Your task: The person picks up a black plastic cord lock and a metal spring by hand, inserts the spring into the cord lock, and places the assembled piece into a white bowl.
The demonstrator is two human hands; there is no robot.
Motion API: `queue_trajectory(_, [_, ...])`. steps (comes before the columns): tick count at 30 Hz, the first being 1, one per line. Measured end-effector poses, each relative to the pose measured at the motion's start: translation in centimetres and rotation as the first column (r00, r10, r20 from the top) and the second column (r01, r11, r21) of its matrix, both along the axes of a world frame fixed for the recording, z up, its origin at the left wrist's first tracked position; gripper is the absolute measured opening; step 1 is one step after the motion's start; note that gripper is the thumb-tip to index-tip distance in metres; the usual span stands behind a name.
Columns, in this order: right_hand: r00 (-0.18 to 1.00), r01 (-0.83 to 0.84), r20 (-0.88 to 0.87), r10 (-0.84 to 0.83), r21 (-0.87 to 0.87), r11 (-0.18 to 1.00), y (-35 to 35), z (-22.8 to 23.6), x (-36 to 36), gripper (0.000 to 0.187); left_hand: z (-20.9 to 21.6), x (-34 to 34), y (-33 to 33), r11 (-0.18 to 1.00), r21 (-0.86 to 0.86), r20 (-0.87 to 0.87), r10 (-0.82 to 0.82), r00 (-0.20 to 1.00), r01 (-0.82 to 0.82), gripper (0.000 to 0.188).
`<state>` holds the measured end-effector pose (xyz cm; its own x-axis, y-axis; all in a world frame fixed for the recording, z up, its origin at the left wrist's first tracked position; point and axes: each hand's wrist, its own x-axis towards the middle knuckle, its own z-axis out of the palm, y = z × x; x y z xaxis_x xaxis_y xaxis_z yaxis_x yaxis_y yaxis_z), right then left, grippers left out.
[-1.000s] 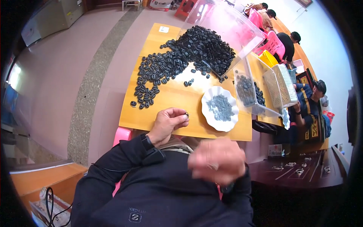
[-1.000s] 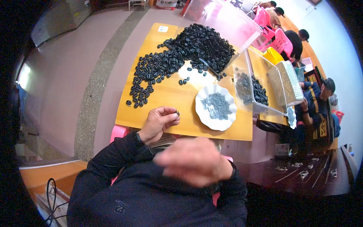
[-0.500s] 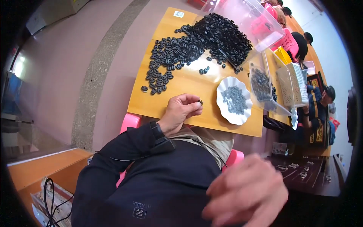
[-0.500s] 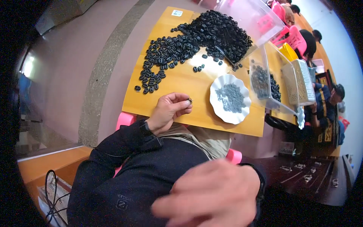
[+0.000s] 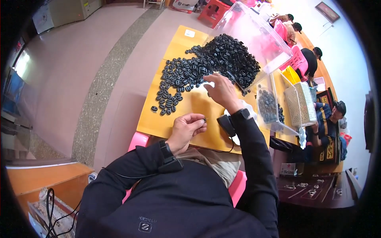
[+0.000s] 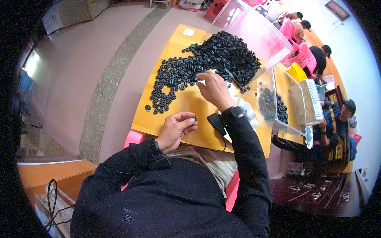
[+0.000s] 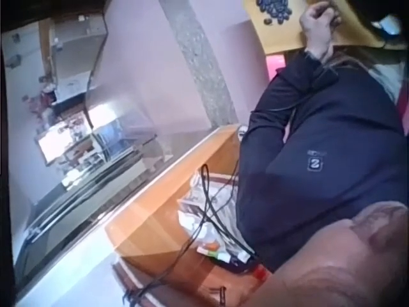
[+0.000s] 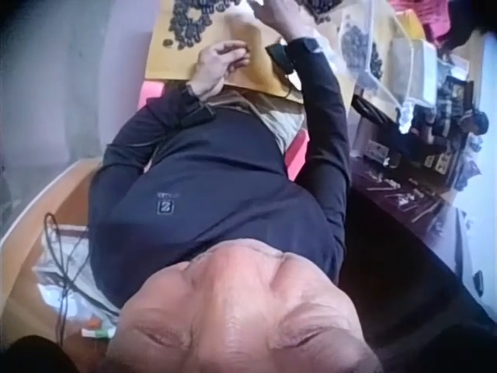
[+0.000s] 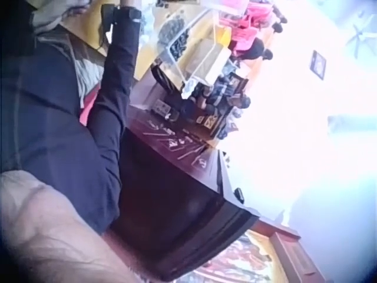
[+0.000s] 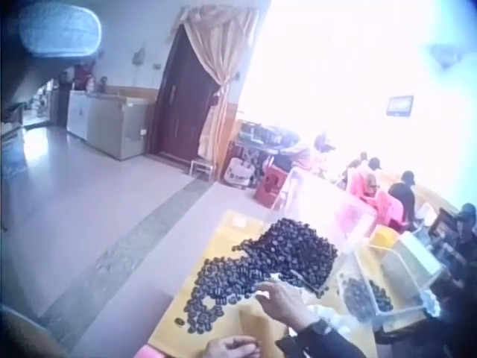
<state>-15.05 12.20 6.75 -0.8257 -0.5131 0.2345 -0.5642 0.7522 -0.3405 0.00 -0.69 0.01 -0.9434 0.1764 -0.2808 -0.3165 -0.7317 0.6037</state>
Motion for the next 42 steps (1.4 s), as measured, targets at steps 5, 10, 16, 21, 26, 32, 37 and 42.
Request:
queue_trajectory(5, [0.998,0.013,-0.055,-0.003,0.195,0.981,-0.7,-2.2,-1.9,0.031,-0.3,-0.4,0.0,0.998,0.009,0.007,0.067,0.998,-0.067,0.012])
queue_trajectory(10, [0.993,0.021,-0.115,0.004,0.216,0.976,-0.7,-3.5,-2.4,0.02,-0.4,-0.4,0.0,0.996,0.024,0.001,0.084,0.997,-0.084,0.011])
queue_trajectory(16, [0.994,0.023,-0.112,-0.016,0.066,0.998,0.1,-3.2,-1.9,0.013,-0.2,-0.3,0.0,0.997,0.001,-0.012,0.08,0.997,-0.08,0.01])
queue_trajectory(21, [0.999,0.027,-0.039,-0.03,-0.07,0.997,1.0,-3.8,-1.8,0.013,-0.5,-0.2,0.1,0.997,-0.008,-0.02,0.082,0.996,-0.083,0.011])
queue_trajectory(26, [0.993,-0.031,-0.115,0.012,-0.166,0.986,2.1,-4.6,-1.3,0.017,-0.5,-0.3,0.1,0.997,-0.008,-0.022,0.071,0.997,-0.072,0.011])
queue_trajectory(32, [0.99,0.113,0.094,-0.104,-0.097,0.989,2.2,-4.2,-0.7,0.02,-0.4,-0.2,0.0,0.997,-0.017,-0.022,0.072,0.997,-0.072,0.011])
queue_trajectory(37, [0.997,0.077,-0.025,-0.076,0.019,0.997,2.2,-4.1,-1.2,0.02,0.0,-0.2,0.1,0.998,-0.013,-0.024,0.067,0.997,-0.067,0.01])
queue_trajectory(42, [0.996,0.084,-0.019,-0.083,0.066,0.994,0.6,-3.9,-0.8,0.022,-0.3,-0.3,0.0,0.997,-0.017,-0.021,0.075,0.997,-0.076,0.01])
